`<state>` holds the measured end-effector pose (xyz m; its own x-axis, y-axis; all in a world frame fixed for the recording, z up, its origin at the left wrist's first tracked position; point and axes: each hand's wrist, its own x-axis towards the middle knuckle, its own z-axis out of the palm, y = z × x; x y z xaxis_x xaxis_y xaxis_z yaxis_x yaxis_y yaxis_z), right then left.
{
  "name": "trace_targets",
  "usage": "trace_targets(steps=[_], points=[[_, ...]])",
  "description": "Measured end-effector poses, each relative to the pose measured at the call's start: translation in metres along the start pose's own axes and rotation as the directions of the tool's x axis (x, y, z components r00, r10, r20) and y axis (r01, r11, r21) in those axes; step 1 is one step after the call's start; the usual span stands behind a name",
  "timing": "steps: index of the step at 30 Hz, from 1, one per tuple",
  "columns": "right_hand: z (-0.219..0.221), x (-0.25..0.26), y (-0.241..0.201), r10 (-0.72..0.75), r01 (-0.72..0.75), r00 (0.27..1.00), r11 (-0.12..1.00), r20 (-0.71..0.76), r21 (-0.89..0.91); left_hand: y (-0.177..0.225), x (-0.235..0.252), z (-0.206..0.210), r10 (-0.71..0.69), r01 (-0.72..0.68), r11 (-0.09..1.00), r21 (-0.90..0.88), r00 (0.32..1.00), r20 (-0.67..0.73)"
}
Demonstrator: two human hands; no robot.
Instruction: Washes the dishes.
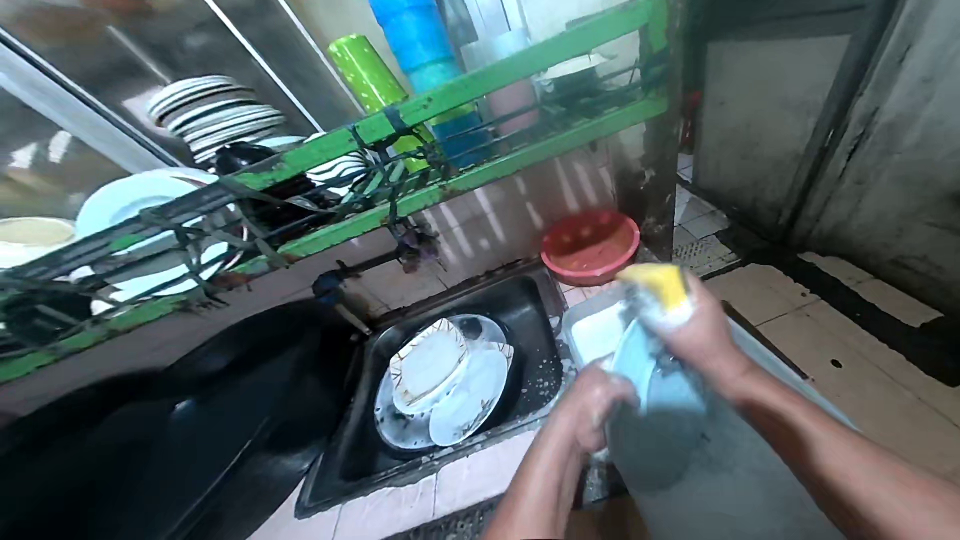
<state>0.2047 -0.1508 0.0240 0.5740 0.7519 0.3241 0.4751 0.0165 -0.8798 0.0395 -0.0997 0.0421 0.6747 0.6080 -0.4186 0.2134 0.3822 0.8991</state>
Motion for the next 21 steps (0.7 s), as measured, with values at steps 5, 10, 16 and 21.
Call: trace_targets(steps=[5,10,16,21], points=[[0.006,0.021,-0.017,-0.118,0.122,0.991,0.991,0.060,-0.059,0.013,-0.001,-0.009,0.110,-0.114,0.939,-0.323,0.993,-0.031],[-0.007,0.027,0.026,0.141,-0.143,0.990,0.984,-0.027,-0.110,0.012,0.001,-0.015,0.190,-0.327,0.701,-0.634,0.942,-0.276],[0.019,-0.004,0.005,-0.084,0.086,0.995,0.994,0.045,-0.064,0.000,0.004,0.016,0.134,-0.258,0.937,-0.234,0.888,-0.441],[0.003,0.014,0.024,0.119,-0.128,0.990,0.982,-0.077,-0.136,0.012,-0.001,0.010,0.273,-0.434,0.877,-0.205,0.803,-0.530]])
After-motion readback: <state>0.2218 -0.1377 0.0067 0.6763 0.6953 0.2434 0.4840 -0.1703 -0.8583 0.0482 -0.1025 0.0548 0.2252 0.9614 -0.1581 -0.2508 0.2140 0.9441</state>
